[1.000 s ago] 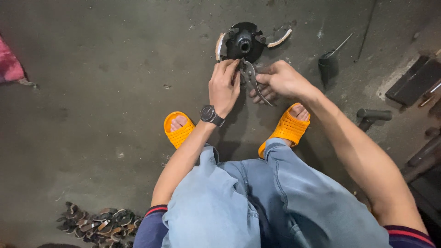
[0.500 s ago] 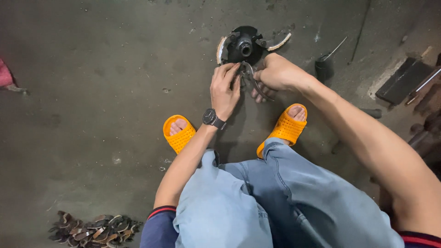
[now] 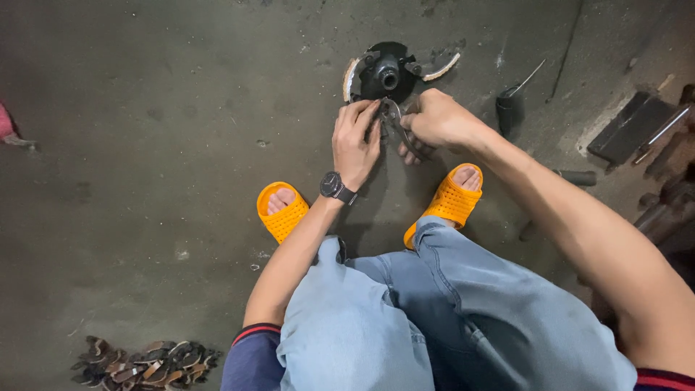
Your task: The person uses a hammer and metal block to shape a circular metal part, then attaches curved pieces to it using pliers. The person works on the floor, handling the parts and tools with both hands.
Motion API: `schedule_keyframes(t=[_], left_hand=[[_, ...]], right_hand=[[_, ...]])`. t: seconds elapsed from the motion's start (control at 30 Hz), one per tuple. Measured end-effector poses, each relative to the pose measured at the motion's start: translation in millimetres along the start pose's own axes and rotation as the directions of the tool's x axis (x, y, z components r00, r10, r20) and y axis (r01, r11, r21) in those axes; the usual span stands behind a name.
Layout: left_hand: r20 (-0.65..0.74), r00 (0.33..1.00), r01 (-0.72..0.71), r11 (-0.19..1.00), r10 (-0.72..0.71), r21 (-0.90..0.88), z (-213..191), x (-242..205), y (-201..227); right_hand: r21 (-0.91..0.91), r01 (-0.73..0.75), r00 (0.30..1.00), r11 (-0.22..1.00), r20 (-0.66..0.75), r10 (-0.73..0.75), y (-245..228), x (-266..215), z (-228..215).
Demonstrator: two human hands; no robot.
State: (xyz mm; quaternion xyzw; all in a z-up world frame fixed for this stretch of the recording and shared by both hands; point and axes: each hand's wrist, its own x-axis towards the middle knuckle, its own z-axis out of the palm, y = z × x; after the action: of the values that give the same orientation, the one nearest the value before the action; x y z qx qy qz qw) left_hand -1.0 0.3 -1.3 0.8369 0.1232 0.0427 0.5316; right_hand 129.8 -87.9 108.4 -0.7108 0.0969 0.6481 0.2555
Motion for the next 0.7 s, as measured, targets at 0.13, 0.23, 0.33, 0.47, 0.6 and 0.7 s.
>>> schedule_keyframes(t=[0.13,0.23,0.33,0.47,0.6,0.7], left_hand=[[0.007,1.0,0.002,1.0,-0.002,0.001,0,0,1],[0.003,1.0,-0.005,1.0,0.005,0.002,-1,2,3],[0.006,1.0,-0.012,1.0,0.011,0.008,0,1,1],[0.019,1.0,-0.006,1.0,0.006,0.003,-1,1,1],[0.007,1.0,-0.026,1.0,0.026,0.017,-1,2,2],[-0.007,0.999,-0.037,0.999,0.037,0.035,0,1,1]], right_hand=[[0.015,-0.002,1.0,1.0,-0.008,0.002,0,4,-2],[-0.008,0.005,1.0,1.0,-0.008,-0.005,1,6,-4],[-0.057,0.027,1.0,0.998,-0.009,-0.027,3,8,-3],[-0.151,0.059,0.998,0.987,-0.005,-0.061,9,13,-4],[-0.137,0.036,0.999,0.99,-0.027,-0.04,9,12,-5],[-0.268,0.06,0.996,0.961,-0.053,-0.077,19,20,-9]])
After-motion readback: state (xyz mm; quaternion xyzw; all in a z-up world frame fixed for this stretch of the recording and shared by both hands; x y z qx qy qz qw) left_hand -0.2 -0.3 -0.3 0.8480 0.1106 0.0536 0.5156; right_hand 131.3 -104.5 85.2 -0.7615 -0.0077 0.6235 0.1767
